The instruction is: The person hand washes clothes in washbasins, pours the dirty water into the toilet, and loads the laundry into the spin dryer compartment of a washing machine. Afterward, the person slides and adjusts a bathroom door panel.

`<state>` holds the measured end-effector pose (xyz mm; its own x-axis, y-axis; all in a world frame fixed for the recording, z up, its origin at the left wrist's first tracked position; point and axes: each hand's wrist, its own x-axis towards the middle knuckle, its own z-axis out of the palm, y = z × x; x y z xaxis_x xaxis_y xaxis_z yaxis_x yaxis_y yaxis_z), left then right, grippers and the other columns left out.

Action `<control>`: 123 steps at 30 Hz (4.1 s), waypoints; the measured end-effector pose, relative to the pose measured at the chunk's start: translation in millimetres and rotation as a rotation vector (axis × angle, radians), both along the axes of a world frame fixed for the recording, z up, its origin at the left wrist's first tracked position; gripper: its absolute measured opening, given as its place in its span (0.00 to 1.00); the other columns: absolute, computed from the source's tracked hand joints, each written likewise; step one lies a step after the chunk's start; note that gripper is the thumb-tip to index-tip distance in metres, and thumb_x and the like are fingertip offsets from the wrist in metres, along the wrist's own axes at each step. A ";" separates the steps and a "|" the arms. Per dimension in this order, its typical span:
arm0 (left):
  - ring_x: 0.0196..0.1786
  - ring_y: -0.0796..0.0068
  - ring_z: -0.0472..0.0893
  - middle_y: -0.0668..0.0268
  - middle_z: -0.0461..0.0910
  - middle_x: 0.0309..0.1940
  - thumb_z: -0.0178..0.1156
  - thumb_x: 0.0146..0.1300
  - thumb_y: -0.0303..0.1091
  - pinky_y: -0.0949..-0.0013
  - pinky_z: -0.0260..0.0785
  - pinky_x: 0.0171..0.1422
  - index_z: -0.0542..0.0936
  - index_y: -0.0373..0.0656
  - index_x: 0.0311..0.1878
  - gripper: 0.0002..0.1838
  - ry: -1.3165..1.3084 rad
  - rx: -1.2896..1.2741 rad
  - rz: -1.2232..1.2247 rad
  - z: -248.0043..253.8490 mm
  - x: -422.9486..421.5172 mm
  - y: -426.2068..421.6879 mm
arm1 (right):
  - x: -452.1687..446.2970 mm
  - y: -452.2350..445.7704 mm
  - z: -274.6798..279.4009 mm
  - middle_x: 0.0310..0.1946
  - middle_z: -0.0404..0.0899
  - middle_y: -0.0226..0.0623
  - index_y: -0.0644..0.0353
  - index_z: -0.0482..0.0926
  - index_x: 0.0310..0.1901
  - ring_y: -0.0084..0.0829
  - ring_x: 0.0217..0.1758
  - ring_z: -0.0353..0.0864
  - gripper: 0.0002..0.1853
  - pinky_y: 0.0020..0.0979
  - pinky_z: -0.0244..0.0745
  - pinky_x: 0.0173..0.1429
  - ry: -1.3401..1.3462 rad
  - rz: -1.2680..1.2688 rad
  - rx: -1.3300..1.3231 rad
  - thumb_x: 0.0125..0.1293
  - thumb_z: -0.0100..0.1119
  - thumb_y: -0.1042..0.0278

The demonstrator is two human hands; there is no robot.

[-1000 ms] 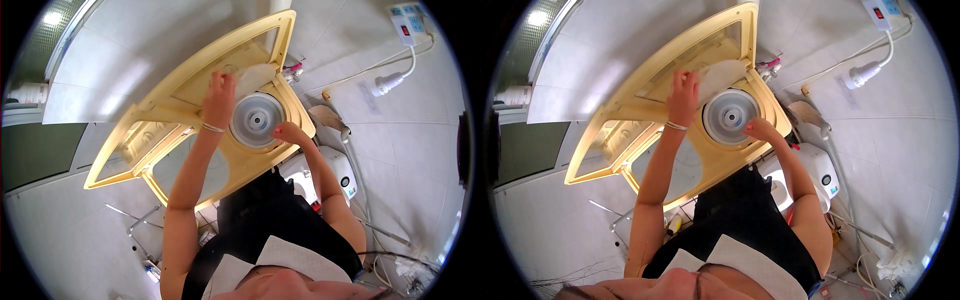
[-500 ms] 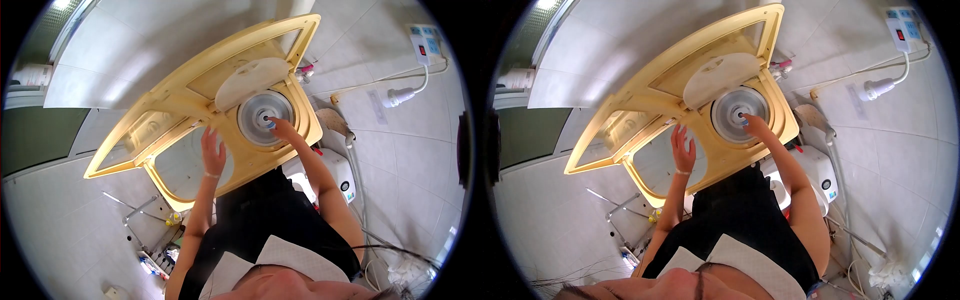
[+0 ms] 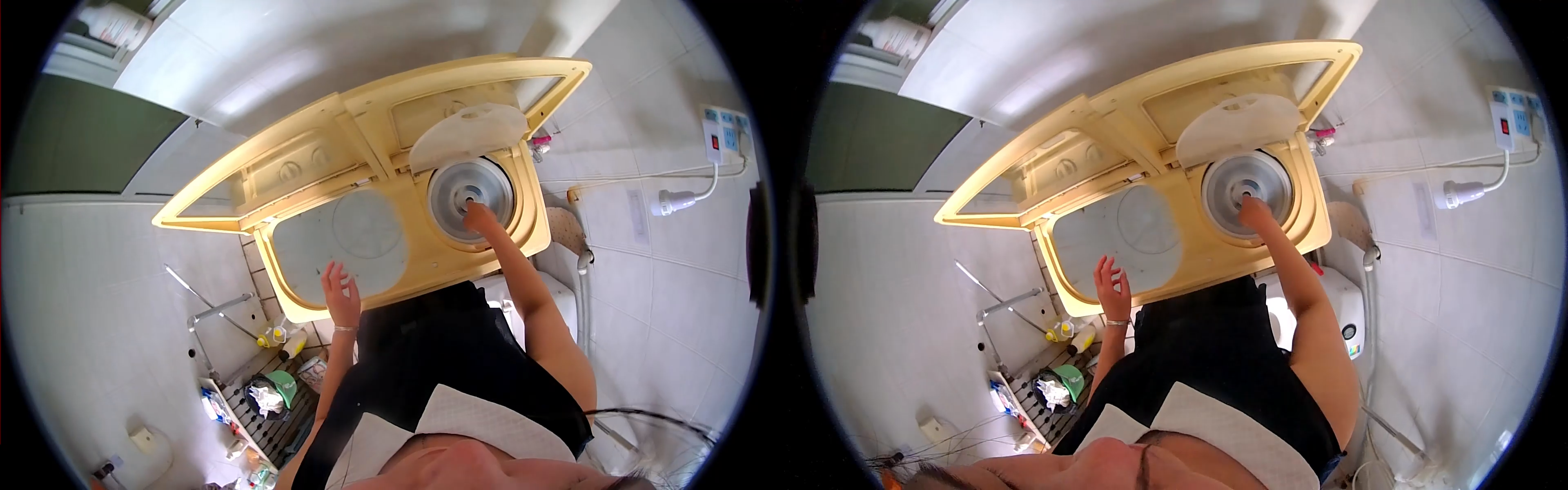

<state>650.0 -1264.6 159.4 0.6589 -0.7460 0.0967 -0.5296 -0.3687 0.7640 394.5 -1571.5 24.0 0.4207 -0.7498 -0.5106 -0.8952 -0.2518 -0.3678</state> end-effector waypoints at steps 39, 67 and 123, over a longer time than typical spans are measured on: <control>0.43 0.71 0.81 0.56 0.69 0.61 0.57 0.64 0.23 0.73 0.77 0.43 0.73 0.39 0.60 0.20 0.062 -0.038 0.023 -6.1 -26.7 -0.4 | -32.0 13.7 -20.6 0.39 0.82 0.57 0.51 0.46 0.76 0.54 0.41 0.83 0.47 0.45 0.76 0.46 -0.128 0.052 0.100 0.51 0.51 0.78; 0.79 0.47 0.38 0.46 0.40 0.77 0.46 0.55 0.79 0.35 0.21 0.75 0.49 0.44 0.77 0.57 -0.065 1.079 0.050 -83.0 3.9 61.5 | -6.5 -37.8 -2.5 0.26 0.80 0.53 0.68 0.74 0.38 0.47 0.26 0.82 0.21 0.44 0.73 0.26 -0.158 -0.033 0.405 0.55 0.68 0.58; 0.61 0.55 0.73 0.53 0.72 0.62 0.70 0.53 0.51 0.56 0.63 0.65 0.70 0.40 0.65 0.40 0.138 -0.037 -0.223 86.2 -34.6 -41.8 | -1.1 66.0 260.7 0.15 0.78 0.37 0.66 0.77 0.26 0.24 0.15 0.77 0.19 0.24 0.71 0.20 -0.506 -0.202 0.603 0.65 0.65 0.56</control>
